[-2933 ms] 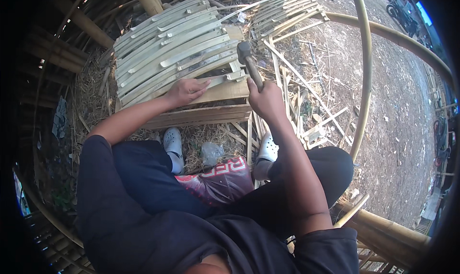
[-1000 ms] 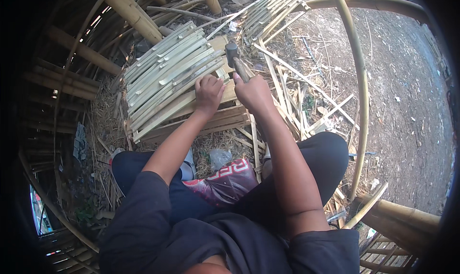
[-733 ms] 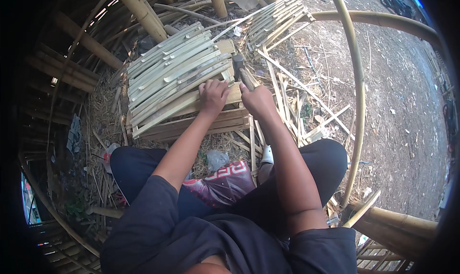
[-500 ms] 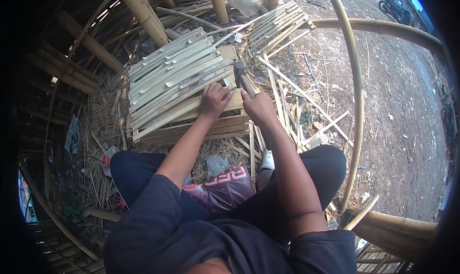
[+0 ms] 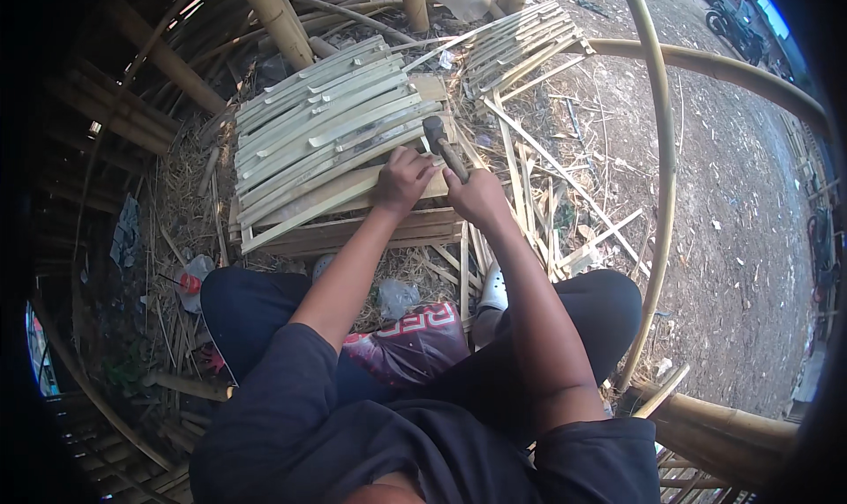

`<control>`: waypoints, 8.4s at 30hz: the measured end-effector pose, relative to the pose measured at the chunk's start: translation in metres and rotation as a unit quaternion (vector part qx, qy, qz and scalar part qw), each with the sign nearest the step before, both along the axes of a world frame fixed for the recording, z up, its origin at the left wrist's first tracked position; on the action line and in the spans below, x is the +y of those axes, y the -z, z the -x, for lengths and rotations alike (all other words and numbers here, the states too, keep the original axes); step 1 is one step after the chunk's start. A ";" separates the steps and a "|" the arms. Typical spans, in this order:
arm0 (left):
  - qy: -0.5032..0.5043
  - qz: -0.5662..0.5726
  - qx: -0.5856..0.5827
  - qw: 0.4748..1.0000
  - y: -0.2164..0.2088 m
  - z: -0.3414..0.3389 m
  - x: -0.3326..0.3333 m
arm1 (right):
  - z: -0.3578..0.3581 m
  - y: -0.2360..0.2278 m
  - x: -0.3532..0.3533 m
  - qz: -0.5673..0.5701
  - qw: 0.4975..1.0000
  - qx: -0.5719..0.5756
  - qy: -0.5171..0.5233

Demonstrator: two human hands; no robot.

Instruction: The person assembles a bamboo lattice structure by hammering nails through thin bamboo slats onto a wooden crate support, handling individual slats and nails by hand while using a hammer.

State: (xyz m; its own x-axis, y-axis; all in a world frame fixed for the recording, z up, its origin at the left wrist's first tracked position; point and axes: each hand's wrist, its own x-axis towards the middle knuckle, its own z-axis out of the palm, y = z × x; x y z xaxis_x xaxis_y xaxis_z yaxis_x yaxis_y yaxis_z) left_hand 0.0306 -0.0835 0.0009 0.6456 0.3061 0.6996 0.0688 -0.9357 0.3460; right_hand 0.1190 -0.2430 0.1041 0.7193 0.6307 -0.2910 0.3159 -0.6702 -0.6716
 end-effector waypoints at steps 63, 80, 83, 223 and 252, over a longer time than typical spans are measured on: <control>-0.139 0.288 0.366 0.874 -0.030 0.026 0.042 | 0.018 0.035 -0.012 -0.089 0.989 -0.100 0.065; -0.137 0.305 0.362 0.870 -0.035 0.022 0.042 | 0.018 0.025 -0.006 -0.090 0.992 -0.075 0.055; -0.140 0.311 0.360 0.868 -0.034 0.025 0.041 | 0.018 0.027 -0.009 -0.039 0.997 -0.068 0.019; -0.153 0.345 0.345 0.860 -0.034 0.014 0.034 | 0.010 0.031 -0.014 -0.069 0.988 -0.105 0.089; -0.189 0.354 0.369 0.839 -0.030 0.022 0.045 | 0.006 0.022 -0.008 -0.037 0.993 0.001 0.113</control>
State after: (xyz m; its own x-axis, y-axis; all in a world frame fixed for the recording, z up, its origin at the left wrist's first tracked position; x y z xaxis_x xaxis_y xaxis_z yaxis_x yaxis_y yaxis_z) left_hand 0.0084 -0.0386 0.0311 0.5855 0.7570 -0.2901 0.7540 -0.3771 0.5378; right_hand 0.1133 -0.2506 0.0818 0.8442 0.4738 -0.2506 0.1628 -0.6720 -0.7224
